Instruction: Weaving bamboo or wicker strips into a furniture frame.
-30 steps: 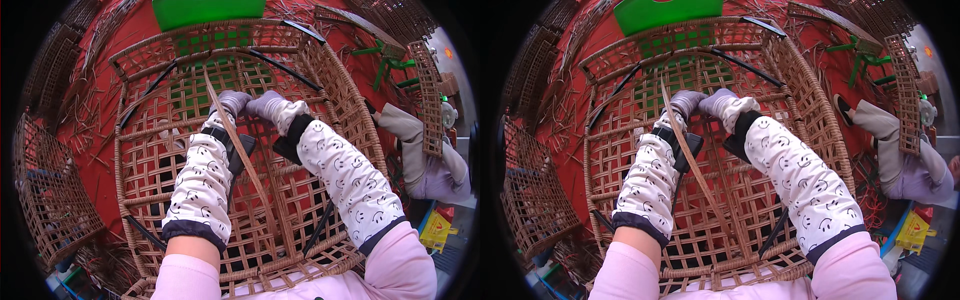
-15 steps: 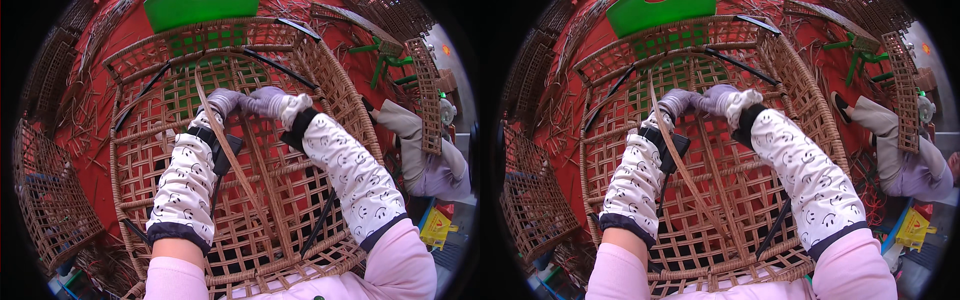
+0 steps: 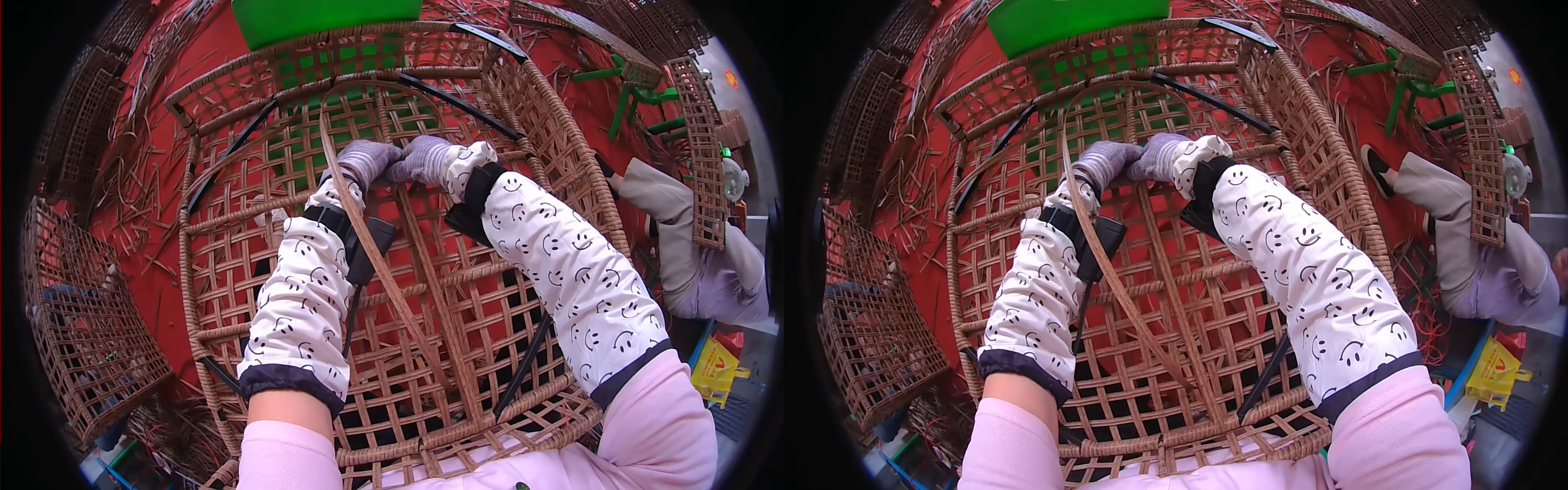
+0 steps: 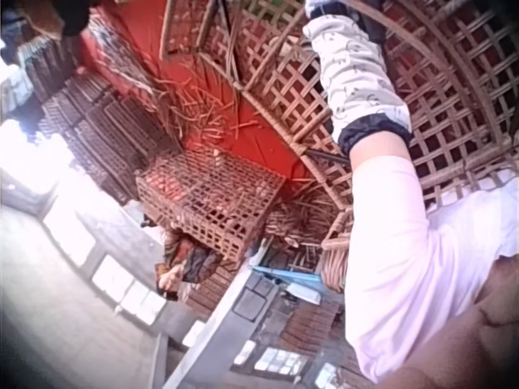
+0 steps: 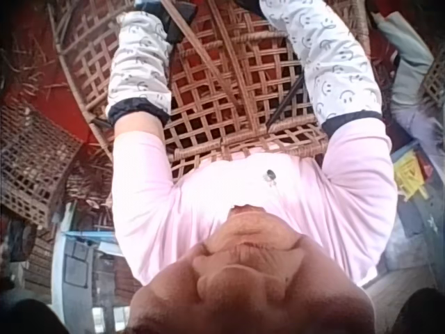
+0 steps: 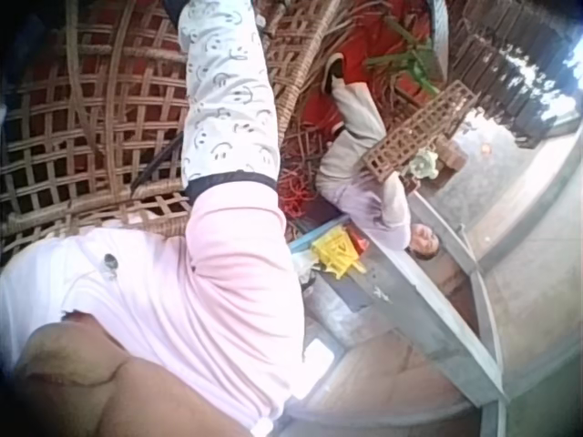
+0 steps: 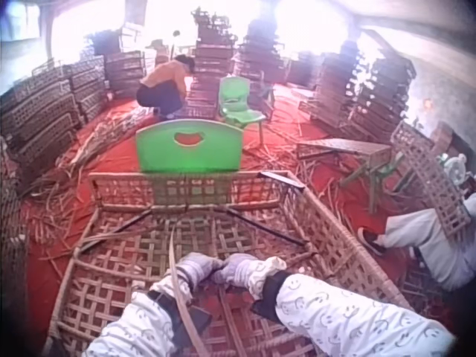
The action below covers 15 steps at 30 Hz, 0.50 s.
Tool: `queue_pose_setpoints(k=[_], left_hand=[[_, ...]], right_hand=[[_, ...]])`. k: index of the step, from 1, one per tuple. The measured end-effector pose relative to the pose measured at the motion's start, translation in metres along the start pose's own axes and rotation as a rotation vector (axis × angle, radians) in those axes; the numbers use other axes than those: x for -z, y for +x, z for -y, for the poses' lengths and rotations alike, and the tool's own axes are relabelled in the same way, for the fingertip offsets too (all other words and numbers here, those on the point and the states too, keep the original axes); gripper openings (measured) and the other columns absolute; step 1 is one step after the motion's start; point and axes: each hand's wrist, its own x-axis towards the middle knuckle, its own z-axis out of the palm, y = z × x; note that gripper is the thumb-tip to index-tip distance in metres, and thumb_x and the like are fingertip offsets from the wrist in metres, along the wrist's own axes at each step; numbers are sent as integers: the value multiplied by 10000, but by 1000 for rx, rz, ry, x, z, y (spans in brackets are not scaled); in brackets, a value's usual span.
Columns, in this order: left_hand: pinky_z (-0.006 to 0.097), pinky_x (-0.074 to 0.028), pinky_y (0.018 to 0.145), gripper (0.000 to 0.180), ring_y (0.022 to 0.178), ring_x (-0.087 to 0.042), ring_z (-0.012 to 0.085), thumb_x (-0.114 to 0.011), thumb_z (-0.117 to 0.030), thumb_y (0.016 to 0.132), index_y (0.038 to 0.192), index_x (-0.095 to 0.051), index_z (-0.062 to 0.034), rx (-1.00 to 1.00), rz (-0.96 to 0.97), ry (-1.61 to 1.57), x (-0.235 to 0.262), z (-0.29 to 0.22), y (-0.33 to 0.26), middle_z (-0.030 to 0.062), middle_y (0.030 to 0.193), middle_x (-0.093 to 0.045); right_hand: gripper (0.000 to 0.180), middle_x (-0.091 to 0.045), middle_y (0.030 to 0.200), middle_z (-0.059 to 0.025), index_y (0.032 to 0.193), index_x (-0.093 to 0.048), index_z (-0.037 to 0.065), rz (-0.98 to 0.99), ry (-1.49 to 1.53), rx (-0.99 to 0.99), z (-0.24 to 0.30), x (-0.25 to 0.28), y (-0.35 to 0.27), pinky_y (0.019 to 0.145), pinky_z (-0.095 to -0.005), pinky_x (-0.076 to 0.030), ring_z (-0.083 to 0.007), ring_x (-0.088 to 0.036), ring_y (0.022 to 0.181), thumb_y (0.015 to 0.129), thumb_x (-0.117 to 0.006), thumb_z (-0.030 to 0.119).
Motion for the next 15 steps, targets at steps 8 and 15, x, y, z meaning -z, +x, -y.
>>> queue_pose_setpoints(k=[8,15], left_hand=[[272,-433,703,208,739,-569,153,-481,-236,776,844,-592,-74,-125,-922,-37,-35,-15,-66,78,779,-599],[294,-454,541,305,589,-560,154,-503,-289,789,885,-564,-6,53,-516,-873,-59,-23,-86,61,647,-559]], right_hand=[[481,-600,807,-82,861,-616,52,96,97,-30,-7,5,5,672,-319,-438,-210,-568,735,641,-570,477],[482,-601,853,-98,909,-602,48,73,-62,-34,11,9,-3,710,-321,-440,-243,-568,778,685,-519,466]])
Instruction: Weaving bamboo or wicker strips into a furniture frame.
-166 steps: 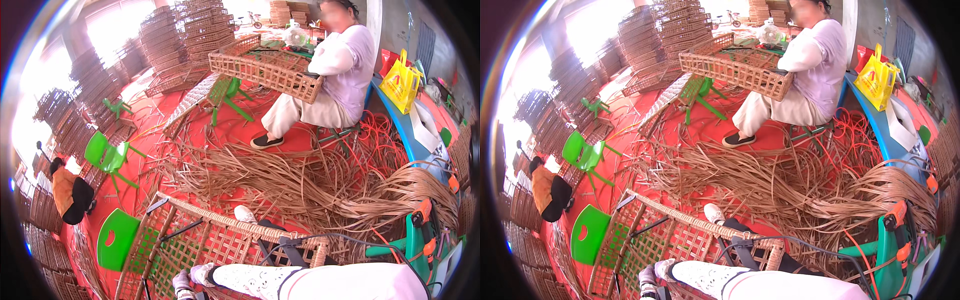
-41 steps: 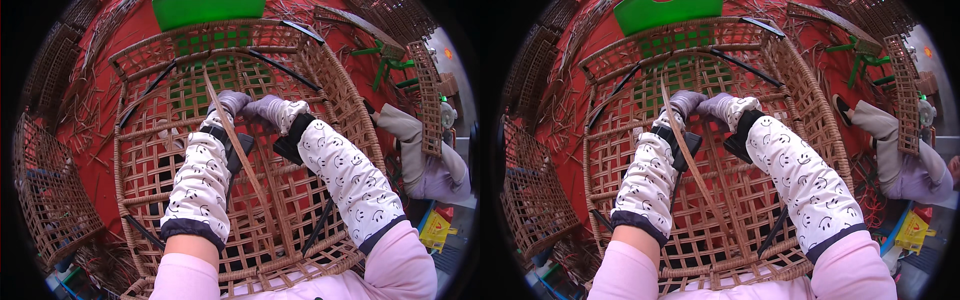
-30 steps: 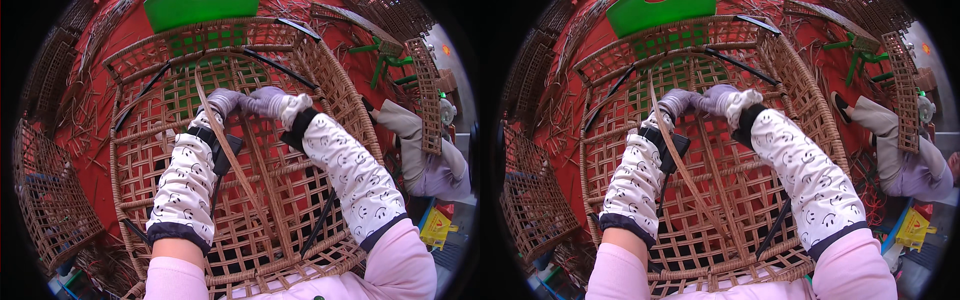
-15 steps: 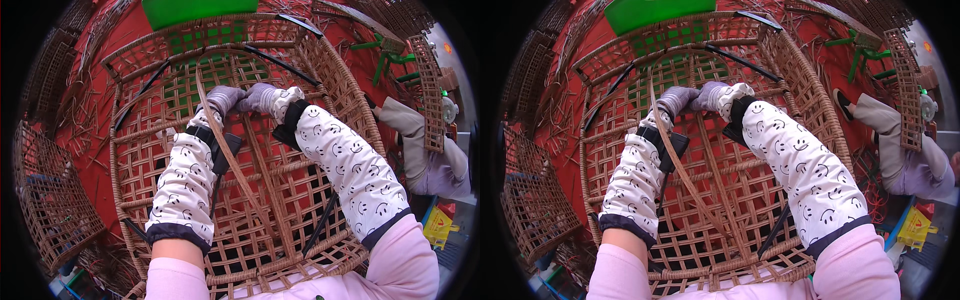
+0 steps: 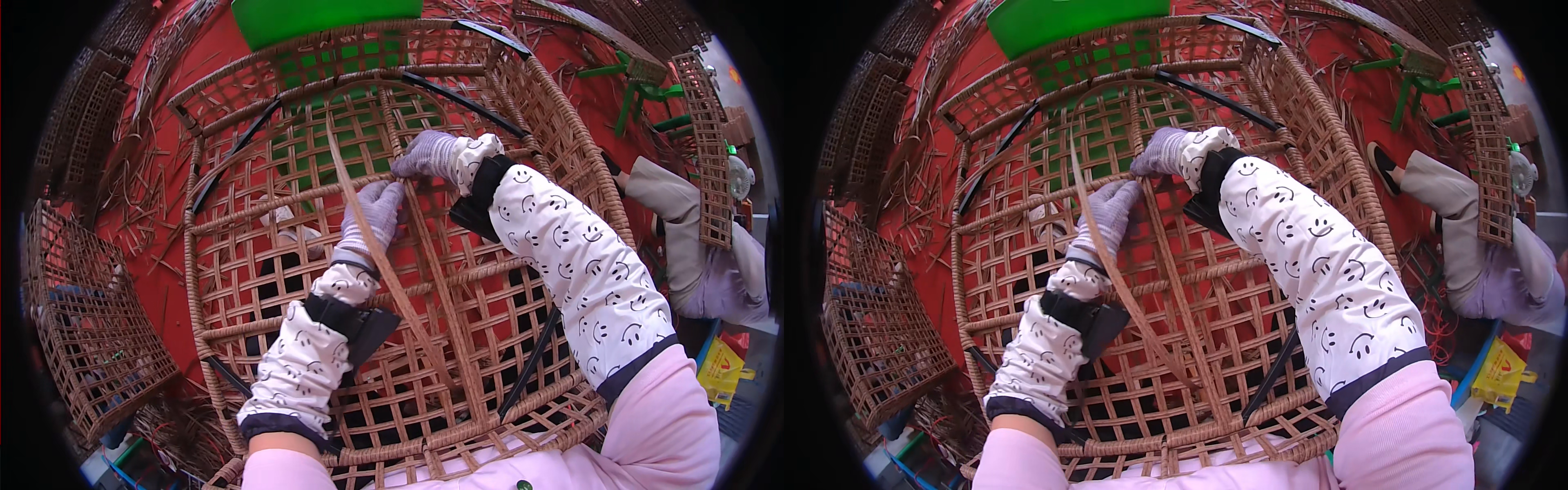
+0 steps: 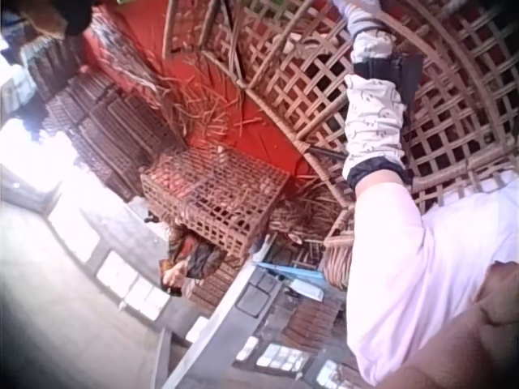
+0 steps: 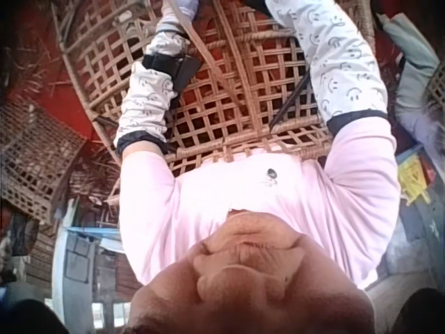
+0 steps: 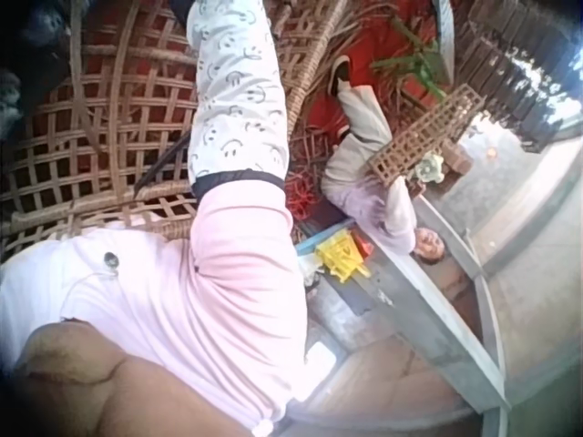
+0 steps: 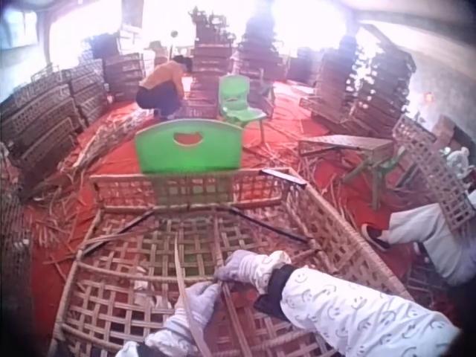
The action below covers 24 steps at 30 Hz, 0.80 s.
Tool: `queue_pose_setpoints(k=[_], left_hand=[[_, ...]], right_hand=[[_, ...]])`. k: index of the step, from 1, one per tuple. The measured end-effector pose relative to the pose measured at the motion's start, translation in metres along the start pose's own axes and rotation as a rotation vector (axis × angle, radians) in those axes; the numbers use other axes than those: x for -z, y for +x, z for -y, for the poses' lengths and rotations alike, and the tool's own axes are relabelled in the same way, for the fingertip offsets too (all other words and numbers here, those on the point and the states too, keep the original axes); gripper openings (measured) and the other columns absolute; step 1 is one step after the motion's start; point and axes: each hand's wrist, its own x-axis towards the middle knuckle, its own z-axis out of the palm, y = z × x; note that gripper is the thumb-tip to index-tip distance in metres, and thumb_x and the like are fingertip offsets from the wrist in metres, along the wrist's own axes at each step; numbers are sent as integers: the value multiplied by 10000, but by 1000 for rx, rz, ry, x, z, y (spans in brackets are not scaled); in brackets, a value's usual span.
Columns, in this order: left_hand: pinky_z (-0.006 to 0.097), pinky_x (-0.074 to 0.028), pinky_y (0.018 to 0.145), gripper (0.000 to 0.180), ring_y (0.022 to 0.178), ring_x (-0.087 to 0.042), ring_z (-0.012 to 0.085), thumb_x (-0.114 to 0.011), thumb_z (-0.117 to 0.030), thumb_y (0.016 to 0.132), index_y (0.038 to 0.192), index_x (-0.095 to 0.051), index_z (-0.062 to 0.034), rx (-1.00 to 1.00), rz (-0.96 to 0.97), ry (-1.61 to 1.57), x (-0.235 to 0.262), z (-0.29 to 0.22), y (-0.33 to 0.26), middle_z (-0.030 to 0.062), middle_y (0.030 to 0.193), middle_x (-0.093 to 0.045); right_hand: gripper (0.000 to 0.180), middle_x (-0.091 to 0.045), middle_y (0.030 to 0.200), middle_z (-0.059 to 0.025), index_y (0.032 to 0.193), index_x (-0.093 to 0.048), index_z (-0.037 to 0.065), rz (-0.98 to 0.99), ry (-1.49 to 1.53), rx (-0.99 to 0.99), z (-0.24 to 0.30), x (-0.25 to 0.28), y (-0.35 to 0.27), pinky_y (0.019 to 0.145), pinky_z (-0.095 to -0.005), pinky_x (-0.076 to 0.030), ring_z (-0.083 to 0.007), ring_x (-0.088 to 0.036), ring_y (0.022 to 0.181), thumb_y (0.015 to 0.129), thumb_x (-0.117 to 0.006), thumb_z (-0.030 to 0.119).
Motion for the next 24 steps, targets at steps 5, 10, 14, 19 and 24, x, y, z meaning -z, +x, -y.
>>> queue_pose_setpoints(k=[5,10,14,19,24], left_hand=[[254,-433,418,342,520,-520,131,-504,-295,782,945,-539,3,293,52,-303,-2,-8,3,58,683,-561],[255,-422,410,345,515,-516,128,-501,-297,782,959,-526,-2,308,130,-97,-3,-19,8,38,637,-530],[242,-364,361,269,442,-467,124,-488,-243,797,973,-486,-40,288,172,-561,2,10,6,20,578,-471],[243,-378,430,194,514,-458,106,-519,-214,773,882,-529,-54,397,187,-558,15,3,9,1,569,-443],[235,-393,537,215,596,-474,122,-532,-219,767,844,-543,-19,305,148,-266,33,15,14,18,634,-505]], right_hand=[[528,-585,930,-113,968,-579,54,30,-90,92,5,2,-2,778,-324,-410,-268,-545,861,693,-486,496],[489,-586,928,-113,973,-578,64,10,-184,29,-5,-2,14,778,-327,-405,-259,-546,843,728,-462,471],[419,-590,909,-104,941,-594,86,-20,-43,30,-16,-9,25,734,-313,-421,-262,-553,806,765,-436,432],[272,-593,783,-44,761,-600,136,-39,-267,411,-38,-7,40,606,-326,-424,-206,-554,685,783,-428,345],[259,-602,828,-62,819,-603,128,62,-169,187,1,0,8,647,-350,-435,-241,-567,751,782,-435,322]])
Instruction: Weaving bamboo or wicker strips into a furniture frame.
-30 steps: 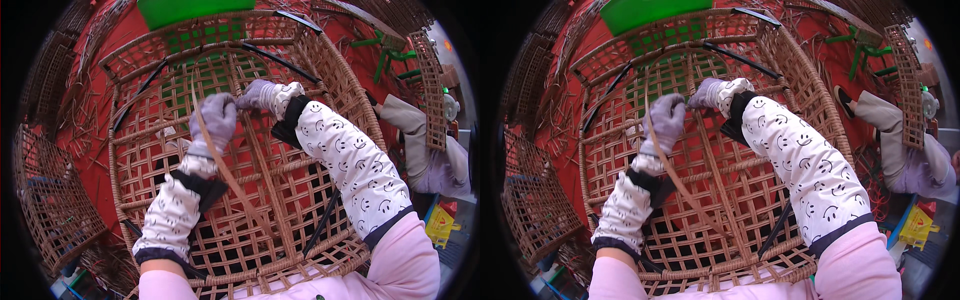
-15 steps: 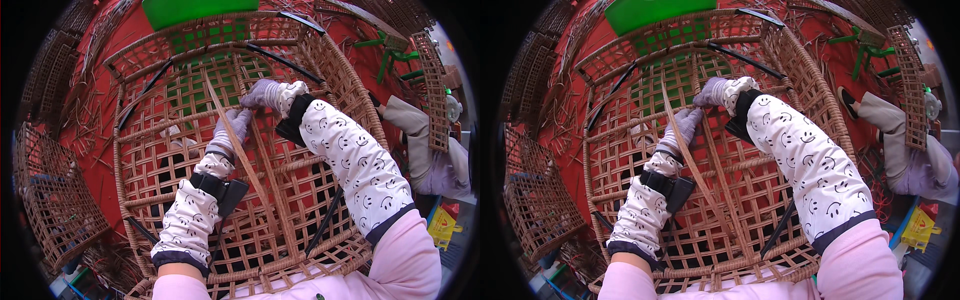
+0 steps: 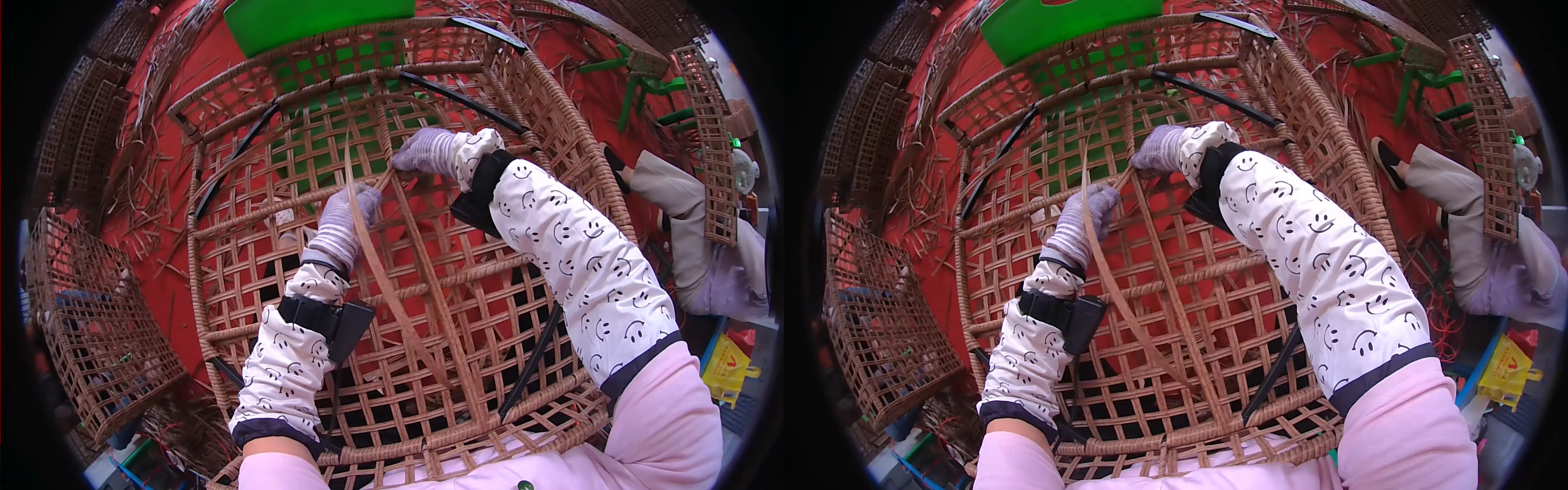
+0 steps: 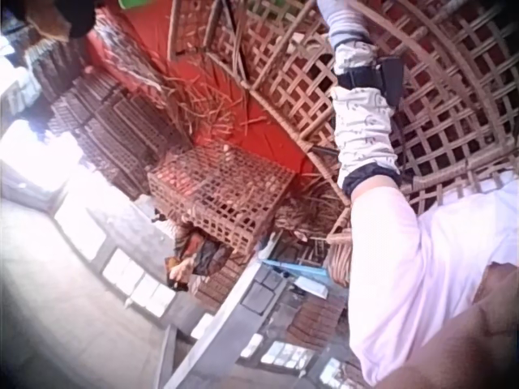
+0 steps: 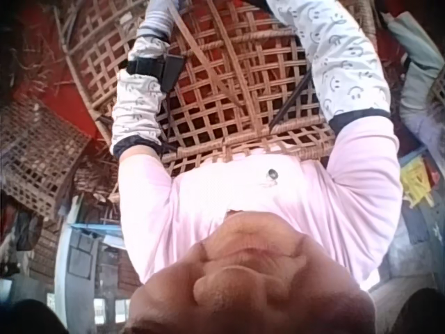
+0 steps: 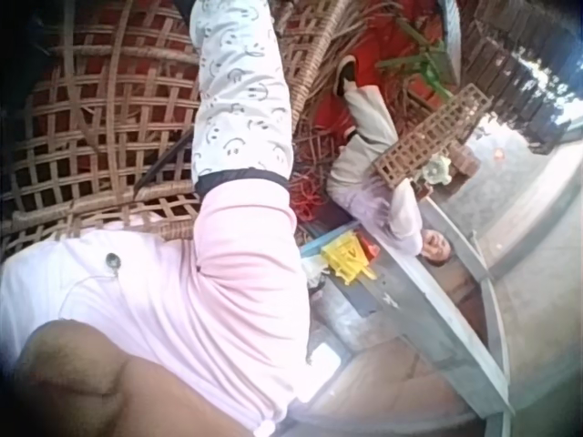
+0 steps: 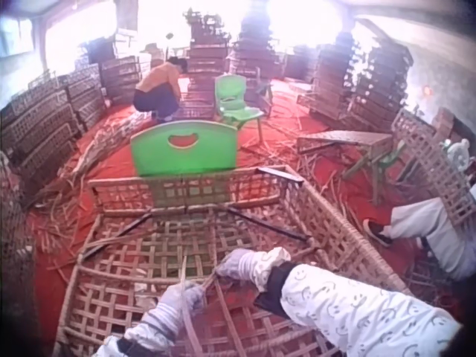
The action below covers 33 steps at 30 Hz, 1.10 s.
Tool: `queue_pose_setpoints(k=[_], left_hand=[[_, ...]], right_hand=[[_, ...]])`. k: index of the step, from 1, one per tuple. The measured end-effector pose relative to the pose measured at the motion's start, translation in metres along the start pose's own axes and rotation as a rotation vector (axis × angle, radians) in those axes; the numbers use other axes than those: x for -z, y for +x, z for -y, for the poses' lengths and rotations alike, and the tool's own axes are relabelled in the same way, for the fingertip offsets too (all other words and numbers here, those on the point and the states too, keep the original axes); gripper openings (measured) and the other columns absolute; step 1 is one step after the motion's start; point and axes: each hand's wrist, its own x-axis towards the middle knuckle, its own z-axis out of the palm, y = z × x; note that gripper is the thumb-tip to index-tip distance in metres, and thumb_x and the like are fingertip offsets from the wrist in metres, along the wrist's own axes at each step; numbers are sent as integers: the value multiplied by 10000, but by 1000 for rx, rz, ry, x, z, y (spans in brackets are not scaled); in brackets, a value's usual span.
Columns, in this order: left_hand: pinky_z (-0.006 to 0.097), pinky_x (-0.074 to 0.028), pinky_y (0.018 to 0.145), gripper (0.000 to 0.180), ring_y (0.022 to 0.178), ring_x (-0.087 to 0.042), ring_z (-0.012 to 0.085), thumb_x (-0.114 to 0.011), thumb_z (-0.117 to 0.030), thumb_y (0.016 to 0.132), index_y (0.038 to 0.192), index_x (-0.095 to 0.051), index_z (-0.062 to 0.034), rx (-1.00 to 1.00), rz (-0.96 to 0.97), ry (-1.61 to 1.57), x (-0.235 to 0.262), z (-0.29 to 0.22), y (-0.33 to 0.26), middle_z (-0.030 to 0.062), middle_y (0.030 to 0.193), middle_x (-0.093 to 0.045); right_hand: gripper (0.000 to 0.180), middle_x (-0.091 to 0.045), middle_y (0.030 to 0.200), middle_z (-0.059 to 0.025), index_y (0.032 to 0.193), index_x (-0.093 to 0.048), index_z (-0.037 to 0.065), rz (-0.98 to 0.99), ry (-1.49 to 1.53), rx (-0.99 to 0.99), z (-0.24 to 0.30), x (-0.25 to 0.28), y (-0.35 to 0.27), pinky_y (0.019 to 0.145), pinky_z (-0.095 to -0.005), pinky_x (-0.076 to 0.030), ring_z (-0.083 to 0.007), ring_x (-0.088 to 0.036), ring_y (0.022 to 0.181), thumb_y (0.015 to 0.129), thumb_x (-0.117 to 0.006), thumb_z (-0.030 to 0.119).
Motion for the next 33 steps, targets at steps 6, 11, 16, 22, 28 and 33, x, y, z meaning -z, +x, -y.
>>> queue_pose_setpoints(k=[6,11,16,22,28,33], left_hand=[[220,-391,546,184,574,-470,96,-510,-162,745,834,-567,-12,-96,-47,151,5,-13,5,27,621,-522],[247,-397,517,197,542,-487,117,-543,-184,713,763,-595,-1,-252,-272,205,27,-15,27,36,615,-549],[265,-421,583,226,581,-527,141,-572,-212,697,779,-597,-2,-161,-343,366,26,-11,27,67,653,-579],[274,-434,594,252,607,-547,159,-553,-218,695,829,-582,-6,-93,-283,399,17,5,20,109,671,-577],[256,-401,459,253,481,-487,113,-543,-195,711,888,-575,-17,92,-134,168,28,-1,7,58,606,-530],[248,-384,439,239,471,-473,114,-550,-176,718,893,-550,-13,122,-105,151,21,-6,-14,45,612,-520]], right_hand=[[328,-592,880,-94,933,-590,97,-114,-260,55,1,1,3,730,-346,-428,-268,-551,841,786,-403,322],[411,-595,913,-92,970,-578,71,-133,31,-97,11,-1,16,760,-291,-439,-230,-565,841,669,-564,351],[321,-609,855,-27,880,-613,143,-75,95,-112,2,-2,19,700,-310,-445,-187,-578,796,745,-448,382],[283,-593,742,-68,843,-573,5,-228,431,-23,-3,-5,22,595,-262,-463,-152,-577,656,649,-624,205],[197,-591,647,-75,753,-585,12,-90,244,-81,9,1,19,480,-282,-460,-158,-574,553,643,-614,172],[109,-579,629,-54,675,-581,39,-2,489,-168,15,9,10,450,-281,-459,-149,-569,554,651,-602,143]])
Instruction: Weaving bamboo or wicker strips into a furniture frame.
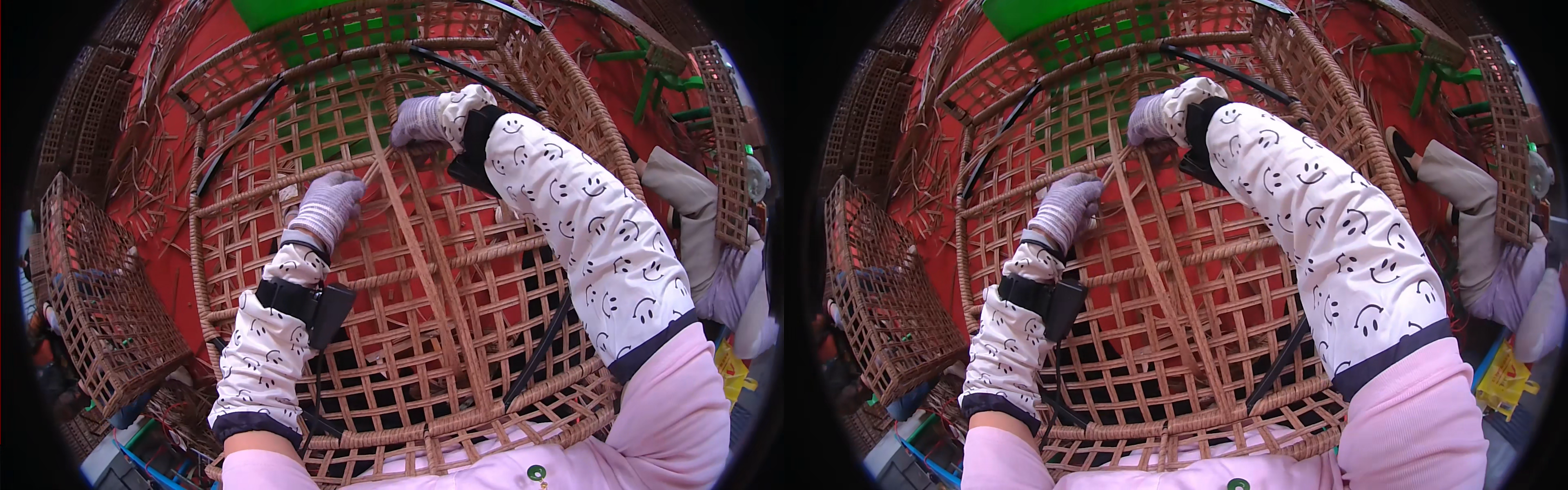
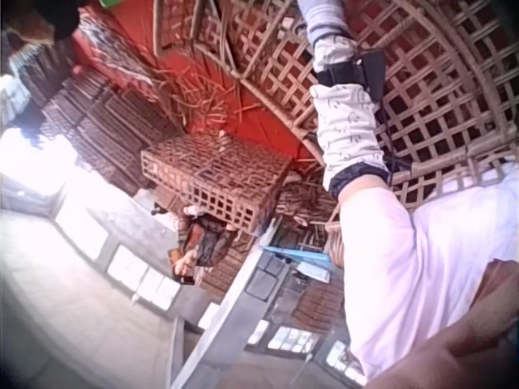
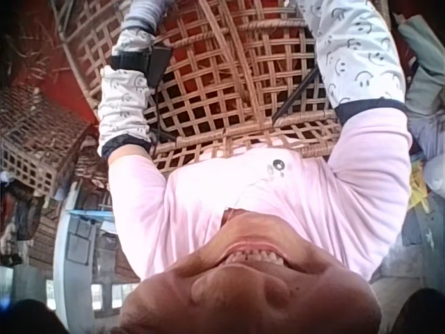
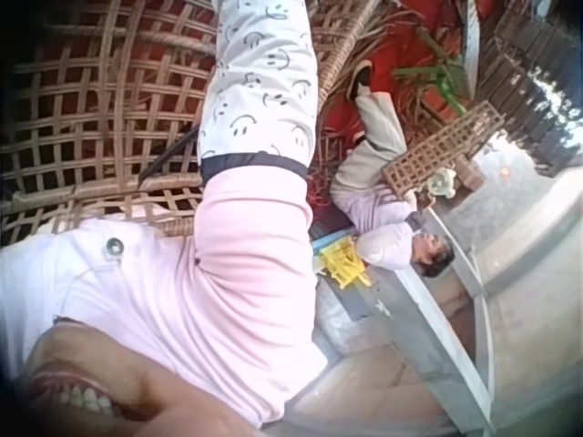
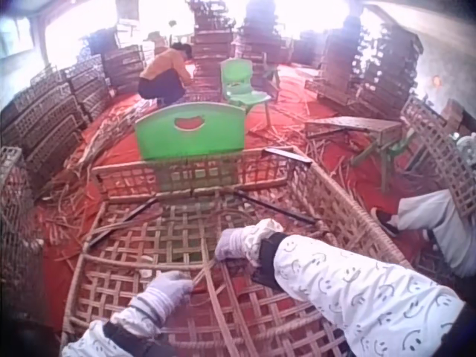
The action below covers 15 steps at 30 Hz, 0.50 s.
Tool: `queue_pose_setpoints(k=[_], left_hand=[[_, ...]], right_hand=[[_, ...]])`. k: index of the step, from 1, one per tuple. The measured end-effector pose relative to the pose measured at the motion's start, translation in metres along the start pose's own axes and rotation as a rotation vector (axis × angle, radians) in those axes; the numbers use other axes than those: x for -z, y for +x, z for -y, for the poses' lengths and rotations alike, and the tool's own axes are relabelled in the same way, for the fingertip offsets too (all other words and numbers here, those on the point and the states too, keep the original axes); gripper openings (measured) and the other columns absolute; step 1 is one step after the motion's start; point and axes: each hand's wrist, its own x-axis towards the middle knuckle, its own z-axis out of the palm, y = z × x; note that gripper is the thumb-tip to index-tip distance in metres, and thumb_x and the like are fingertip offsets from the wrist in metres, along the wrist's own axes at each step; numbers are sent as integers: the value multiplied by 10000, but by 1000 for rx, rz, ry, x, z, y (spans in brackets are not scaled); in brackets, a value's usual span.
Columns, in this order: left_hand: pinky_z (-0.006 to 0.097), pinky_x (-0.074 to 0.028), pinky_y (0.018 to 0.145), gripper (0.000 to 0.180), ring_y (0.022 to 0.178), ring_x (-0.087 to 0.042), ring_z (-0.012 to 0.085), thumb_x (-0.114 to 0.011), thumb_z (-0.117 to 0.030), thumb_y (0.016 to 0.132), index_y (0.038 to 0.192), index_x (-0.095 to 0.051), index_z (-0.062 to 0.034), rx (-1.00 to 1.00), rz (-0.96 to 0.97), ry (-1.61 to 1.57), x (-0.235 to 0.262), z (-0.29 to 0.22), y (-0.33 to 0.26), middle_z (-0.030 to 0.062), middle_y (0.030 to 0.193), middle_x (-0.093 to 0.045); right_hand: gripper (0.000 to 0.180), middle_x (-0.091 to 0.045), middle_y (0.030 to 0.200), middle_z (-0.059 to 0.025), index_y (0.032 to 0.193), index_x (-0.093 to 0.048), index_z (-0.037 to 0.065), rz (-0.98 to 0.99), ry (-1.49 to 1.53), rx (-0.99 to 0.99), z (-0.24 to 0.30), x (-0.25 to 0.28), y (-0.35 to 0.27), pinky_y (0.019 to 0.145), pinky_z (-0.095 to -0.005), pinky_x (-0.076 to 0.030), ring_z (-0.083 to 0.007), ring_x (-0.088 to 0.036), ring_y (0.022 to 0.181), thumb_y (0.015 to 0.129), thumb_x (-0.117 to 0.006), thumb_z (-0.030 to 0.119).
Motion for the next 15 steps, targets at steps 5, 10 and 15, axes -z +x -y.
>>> queue_pose_setpoints(k=[5,10,15], left_hand=[[257,-426,524,231,553,-519,130,-546,-181,731,869,-565,4,-159,-2,318,0,22,6,75,658,-553],[228,-397,528,240,584,-479,87,-531,-224,766,845,-571,-1,-180,65,84,11,5,-19,25,656,-543],[187,-326,470,215,521,-407,41,-523,-251,769,677,-513,-57,-13,146,313,42,-40,-68,-35,582,-432]], right_hand=[[161,-554,677,-63,731,-560,20,1,53,145,-25,0,32,500,-275,-456,-160,-553,614,649,-605,149],[201,-602,733,-56,783,-613,74,-45,63,121,-15,1,10,563,-298,-466,-142,-562,639,676,-630,243],[295,-581,693,-96,796,-581,22,-142,-189,79,-4,-2,-2,564,-313,-446,-189,-557,640,615,-630,250]])
